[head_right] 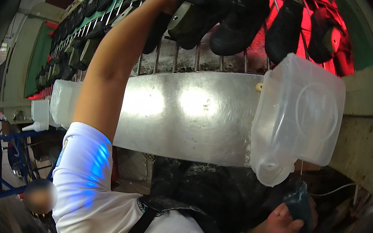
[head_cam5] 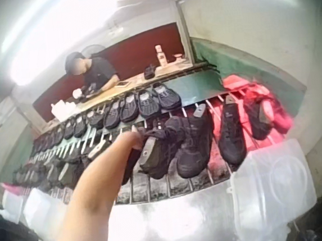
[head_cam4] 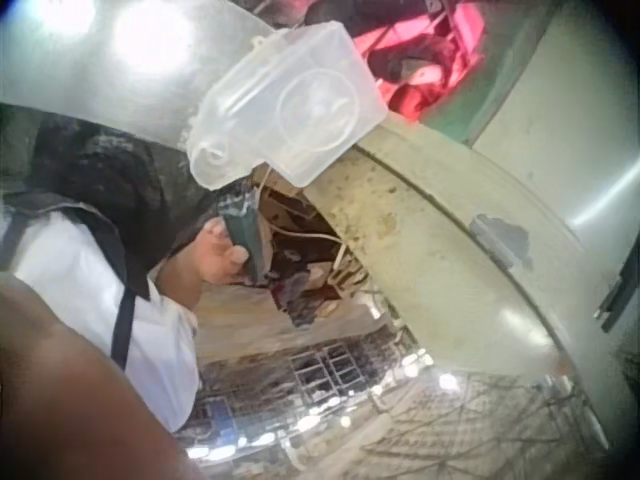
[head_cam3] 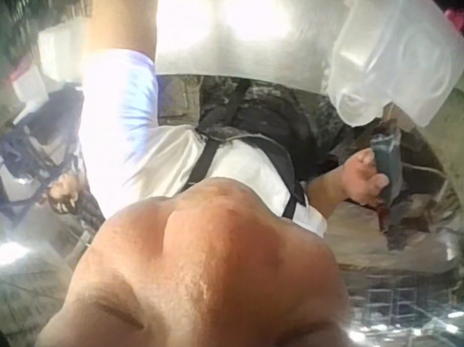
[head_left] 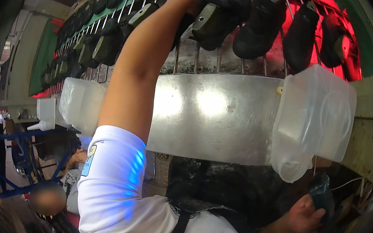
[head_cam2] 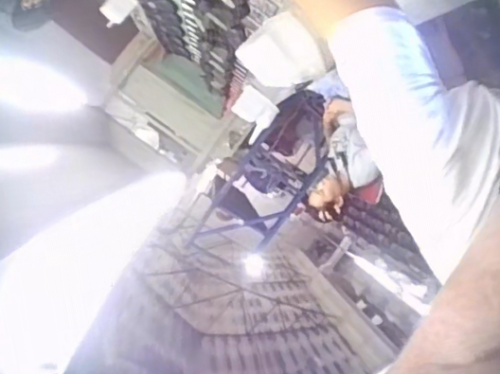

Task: The person applies a viscous substance to the sole and side edges of a black sneaker using a blue brush. They repeatedly dip the brush into a container and spread the substance along the shoe's perimeter, rotating the shoe to access different areas.

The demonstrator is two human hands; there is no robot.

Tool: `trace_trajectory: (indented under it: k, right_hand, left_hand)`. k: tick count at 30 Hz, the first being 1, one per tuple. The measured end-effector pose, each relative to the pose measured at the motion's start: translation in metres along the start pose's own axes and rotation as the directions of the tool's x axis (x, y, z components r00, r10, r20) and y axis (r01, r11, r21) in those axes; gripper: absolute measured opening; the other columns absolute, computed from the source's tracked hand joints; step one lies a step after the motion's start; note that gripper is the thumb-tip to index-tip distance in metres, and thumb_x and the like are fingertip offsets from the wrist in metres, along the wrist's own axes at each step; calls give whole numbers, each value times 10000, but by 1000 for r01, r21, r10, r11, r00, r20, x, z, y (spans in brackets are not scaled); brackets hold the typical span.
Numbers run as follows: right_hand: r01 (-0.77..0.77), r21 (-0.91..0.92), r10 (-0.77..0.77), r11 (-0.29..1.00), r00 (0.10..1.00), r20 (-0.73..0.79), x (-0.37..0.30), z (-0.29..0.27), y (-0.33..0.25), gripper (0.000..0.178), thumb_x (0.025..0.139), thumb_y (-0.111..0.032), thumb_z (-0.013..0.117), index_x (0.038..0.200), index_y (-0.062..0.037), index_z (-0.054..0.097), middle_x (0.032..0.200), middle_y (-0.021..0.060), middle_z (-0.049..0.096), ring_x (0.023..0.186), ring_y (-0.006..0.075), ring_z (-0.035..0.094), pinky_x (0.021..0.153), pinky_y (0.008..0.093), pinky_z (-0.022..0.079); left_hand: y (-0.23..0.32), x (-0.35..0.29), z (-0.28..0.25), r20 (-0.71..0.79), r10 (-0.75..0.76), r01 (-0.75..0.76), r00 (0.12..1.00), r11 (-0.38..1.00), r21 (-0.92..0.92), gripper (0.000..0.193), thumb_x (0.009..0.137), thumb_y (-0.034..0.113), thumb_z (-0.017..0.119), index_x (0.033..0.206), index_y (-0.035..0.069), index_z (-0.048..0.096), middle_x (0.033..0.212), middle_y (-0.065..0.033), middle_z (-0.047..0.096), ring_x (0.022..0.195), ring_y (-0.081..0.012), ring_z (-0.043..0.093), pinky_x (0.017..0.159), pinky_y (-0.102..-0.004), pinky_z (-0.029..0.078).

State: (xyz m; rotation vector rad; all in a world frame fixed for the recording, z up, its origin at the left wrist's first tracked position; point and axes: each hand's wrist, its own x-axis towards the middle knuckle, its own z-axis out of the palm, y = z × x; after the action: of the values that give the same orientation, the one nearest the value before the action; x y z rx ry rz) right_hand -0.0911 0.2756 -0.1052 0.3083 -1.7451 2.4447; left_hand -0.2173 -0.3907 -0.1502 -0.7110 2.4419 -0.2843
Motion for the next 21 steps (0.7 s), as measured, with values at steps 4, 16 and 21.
trace_trajectory:
  k: [4, 16, 21]
  right_hand:
    - [-66, 22, 66, 998, 998, -4, -2, 0, -4, 419, 945, -348, 611, 1026, 59, 559, 768, 122, 563, 609, 152, 544, 456, 247, 435]
    - [-273, -262, 320, 925, 935, 156, 20, 4, -23, 260, 930, -101, 644, 1139, 51, 614, 833, 98, 667, 631, 113, 630, 527, 257, 520]
    - [89, -684, 186, 724, 930, 318, 28, 13, -13, 238, 881, -163, 746, 1035, 10, 691, 825, 61, 700, 734, 134, 662, 685, 261, 523]
  left_hand:
    - [24, -60, -11, -142, -269, 235, 953, 947, -218, 1289, 669, 519, 819, 1576, 65, 24, 1465, -182, 489, 1328, -322, 511, 1095, -431, 406]
    - [18, -336, 15, -783, -248, -685, 571, 382, -620, 758, 616, 212, 905, 1236, -44, 554, 1098, -122, 669, 1002, -225, 646, 931, -348, 501]
    - [75, -398, 48, -840, -221, -818, 495, 208, -537, 695, 603, 71, 853, 1239, -20, 586, 1100, -98, 659, 999, -205, 632, 932, -334, 494]
